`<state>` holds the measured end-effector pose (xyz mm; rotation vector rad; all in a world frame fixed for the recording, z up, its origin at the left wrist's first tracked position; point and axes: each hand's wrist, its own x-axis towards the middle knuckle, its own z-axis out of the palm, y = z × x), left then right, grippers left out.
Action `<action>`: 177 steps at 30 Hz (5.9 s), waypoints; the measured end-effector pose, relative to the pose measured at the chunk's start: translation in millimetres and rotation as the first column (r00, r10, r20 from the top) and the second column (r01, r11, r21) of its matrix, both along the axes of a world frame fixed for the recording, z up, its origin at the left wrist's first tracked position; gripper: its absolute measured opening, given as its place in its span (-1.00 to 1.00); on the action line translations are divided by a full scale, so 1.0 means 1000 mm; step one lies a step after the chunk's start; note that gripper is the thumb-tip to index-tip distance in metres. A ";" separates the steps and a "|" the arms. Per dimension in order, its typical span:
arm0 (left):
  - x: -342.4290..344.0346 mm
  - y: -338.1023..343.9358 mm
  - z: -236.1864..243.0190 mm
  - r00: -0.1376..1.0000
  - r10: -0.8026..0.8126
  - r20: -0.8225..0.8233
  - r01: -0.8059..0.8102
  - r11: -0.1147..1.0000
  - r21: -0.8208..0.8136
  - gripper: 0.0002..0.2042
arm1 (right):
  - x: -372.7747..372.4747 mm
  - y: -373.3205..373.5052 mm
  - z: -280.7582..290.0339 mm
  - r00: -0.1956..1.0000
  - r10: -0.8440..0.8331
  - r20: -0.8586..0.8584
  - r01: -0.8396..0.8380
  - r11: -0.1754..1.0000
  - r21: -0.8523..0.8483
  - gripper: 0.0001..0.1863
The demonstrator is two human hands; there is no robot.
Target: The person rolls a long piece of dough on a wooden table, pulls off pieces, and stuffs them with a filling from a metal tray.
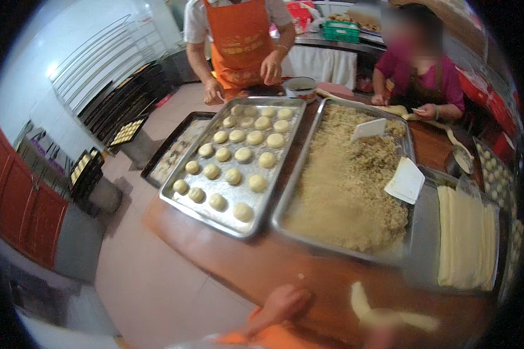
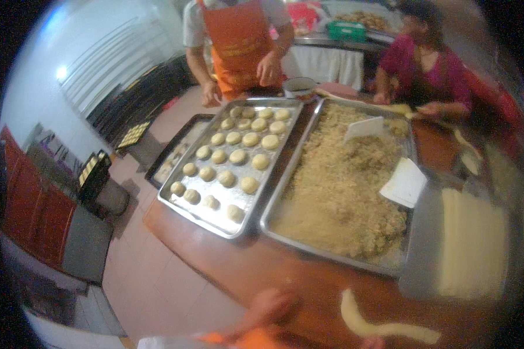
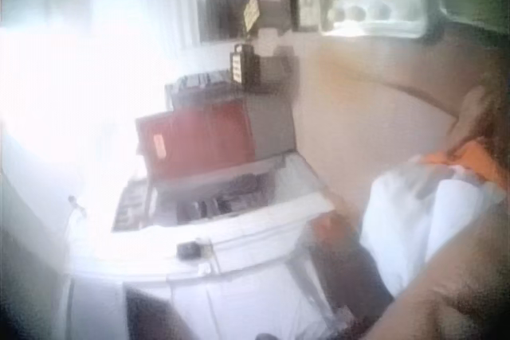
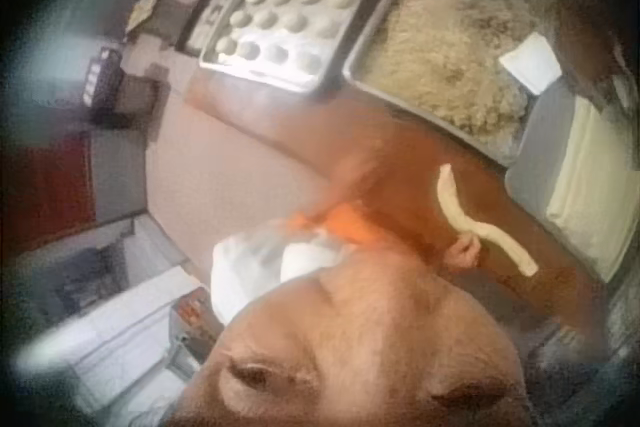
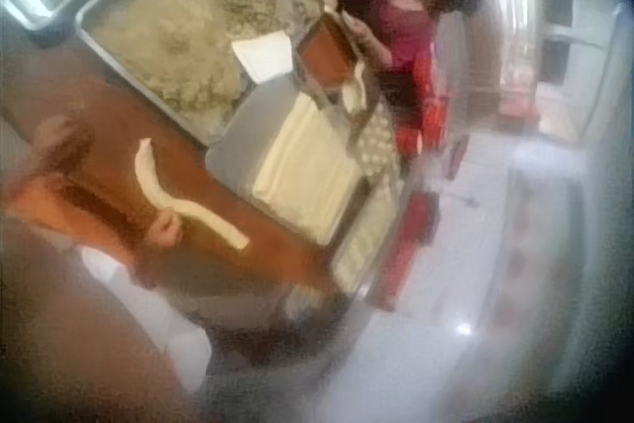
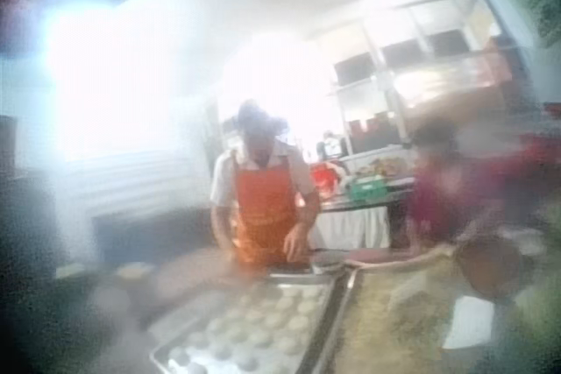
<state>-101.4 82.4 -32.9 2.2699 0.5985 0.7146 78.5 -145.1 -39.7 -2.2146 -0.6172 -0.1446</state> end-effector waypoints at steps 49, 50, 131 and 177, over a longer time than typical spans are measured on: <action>0.049 -0.045 -0.106 0.635 0.037 0.772 0.549 0.682 -0.484 -0.70 | 0.002 0.128 0.024 0.898 0.439 -0.014 -0.374 0.748 -0.549 -0.75; 0.059 -0.051 -0.117 0.604 0.036 0.796 0.529 0.729 -0.434 -0.69 | 0.002 0.131 0.024 0.899 0.438 -0.020 -0.370 0.734 -0.569 -0.75; 0.085 -0.070 0.044 0.956 -0.268 -0.117 0.138 0.767 -0.627 -0.71 | 0.153 -0.129 0.018 0.981 0.187 0.057 -0.142 0.880 -0.454 -0.52; -0.045 0.034 0.084 0.983 0.145 -0.116 -0.186 0.724 -0.664 -0.67 | -0.043 0.180 0.074 0.299 0.932 -0.206 -0.940 0.325 0.105 -0.46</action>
